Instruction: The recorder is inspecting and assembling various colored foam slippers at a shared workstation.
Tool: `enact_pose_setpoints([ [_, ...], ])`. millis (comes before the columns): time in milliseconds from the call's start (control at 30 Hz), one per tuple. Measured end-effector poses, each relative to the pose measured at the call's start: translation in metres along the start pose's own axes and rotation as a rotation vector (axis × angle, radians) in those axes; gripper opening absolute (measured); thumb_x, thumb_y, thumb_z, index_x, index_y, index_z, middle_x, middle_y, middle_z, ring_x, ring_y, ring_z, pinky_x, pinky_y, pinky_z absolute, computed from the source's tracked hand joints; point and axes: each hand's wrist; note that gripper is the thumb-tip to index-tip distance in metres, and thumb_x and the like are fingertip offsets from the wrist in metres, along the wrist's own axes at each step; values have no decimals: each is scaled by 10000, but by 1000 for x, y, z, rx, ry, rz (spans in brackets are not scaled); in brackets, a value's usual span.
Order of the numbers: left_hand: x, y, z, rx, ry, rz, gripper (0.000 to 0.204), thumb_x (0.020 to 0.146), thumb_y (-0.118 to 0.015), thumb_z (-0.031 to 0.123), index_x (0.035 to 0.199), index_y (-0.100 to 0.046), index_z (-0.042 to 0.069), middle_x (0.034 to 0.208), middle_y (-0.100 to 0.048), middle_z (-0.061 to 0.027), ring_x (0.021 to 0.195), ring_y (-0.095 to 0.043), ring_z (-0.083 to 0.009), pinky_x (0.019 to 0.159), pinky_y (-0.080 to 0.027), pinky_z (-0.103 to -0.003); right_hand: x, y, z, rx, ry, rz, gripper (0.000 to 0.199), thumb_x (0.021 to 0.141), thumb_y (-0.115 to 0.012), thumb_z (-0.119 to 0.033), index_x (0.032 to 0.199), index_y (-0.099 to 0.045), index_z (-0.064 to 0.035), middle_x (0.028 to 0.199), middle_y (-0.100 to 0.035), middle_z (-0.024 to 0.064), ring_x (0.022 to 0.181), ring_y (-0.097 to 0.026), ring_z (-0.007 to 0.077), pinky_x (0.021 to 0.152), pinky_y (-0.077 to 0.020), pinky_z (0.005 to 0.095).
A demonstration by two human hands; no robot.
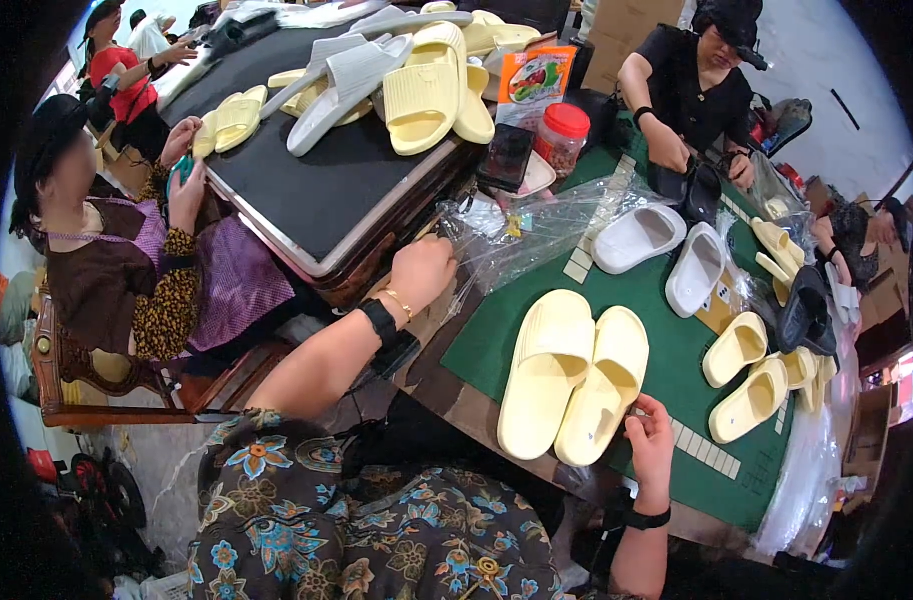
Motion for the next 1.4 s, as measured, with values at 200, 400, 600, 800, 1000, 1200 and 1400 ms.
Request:
enact_pose_setpoints([
  [200,4,6,4,51,84,-49,139,797,-625,181,777,-656,48,832,-655,-151,785,-650,-347,692,-531,-442,-7,2,-2,-49,-29,84,347,865,-593,-21,1209,-563,14,1030,-632,63,864,-594,111,789,-486,256],
  [400,-20,77,19,-71,93,-124,141,788,-608,164,794,-658,32,721,-657,-157,700,-649,-363,658,-527,-443,-9,13,-2,-32,-31,137,306,890,-613,-54,1193,-582,-20,866,-611,-7,755,-534,46,674,-426,198],
  [600,-46,166,56,-373,107,-307,92,766,-636,109,794,-635,21,683,-631,-150,628,-636,-306,592,-502,-370,-10,-2,-27,-120,182,148,296,905,-553,-12,1200,-567,11,977,-626,46,806,-572,72,724,-464,212],
  [800,-71,156,102,-370,-471,-84,54,768,-674,84,784,-625,72,681,-607,-75,571,-612,-236,527,-493,-324,-18,-55,-72,-216,485,-23,444,849,-604,38,1286,-548,-22,945,-652,80,757,-606,134,704,-505,264],
  [1000,-91,113,129,-342,-626,-183,80,806,-675,149,825,-630,86,641,-555,-54,588,-624,-214,523,-493,-339,-13,-106,-84,-352,594,-411,442,828,-617,41,1256,-553,-44,987,-630,147,817,-640,325,716,-524,372],
  [1200,-87,91,99,-457,-450,-192,188,827,-694,214,929,-654,61,734,-623,-88,665,-643,-263,575,-509,-359,-1,-116,-70,-375,582,-384,112,878,-590,-18,984,-628,-17,908,-638,154,832,-637,339,721,-514,385],
  [1400,-50,59,23,10,103,-264,499,739,-770,402,1042,-655,22,845,-682,-167,805,-674,-339,704,-541,-419,1,-111,-69,-359,537,-339,110,899,-592,-54,984,-645,-8,883,-647,155,808,-645,338,699,-516,379],
])
Point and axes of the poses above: each hand's wrist, its own x-axis towards the middle knuckle, its own y-axis out of the back of the hand, z = x × y
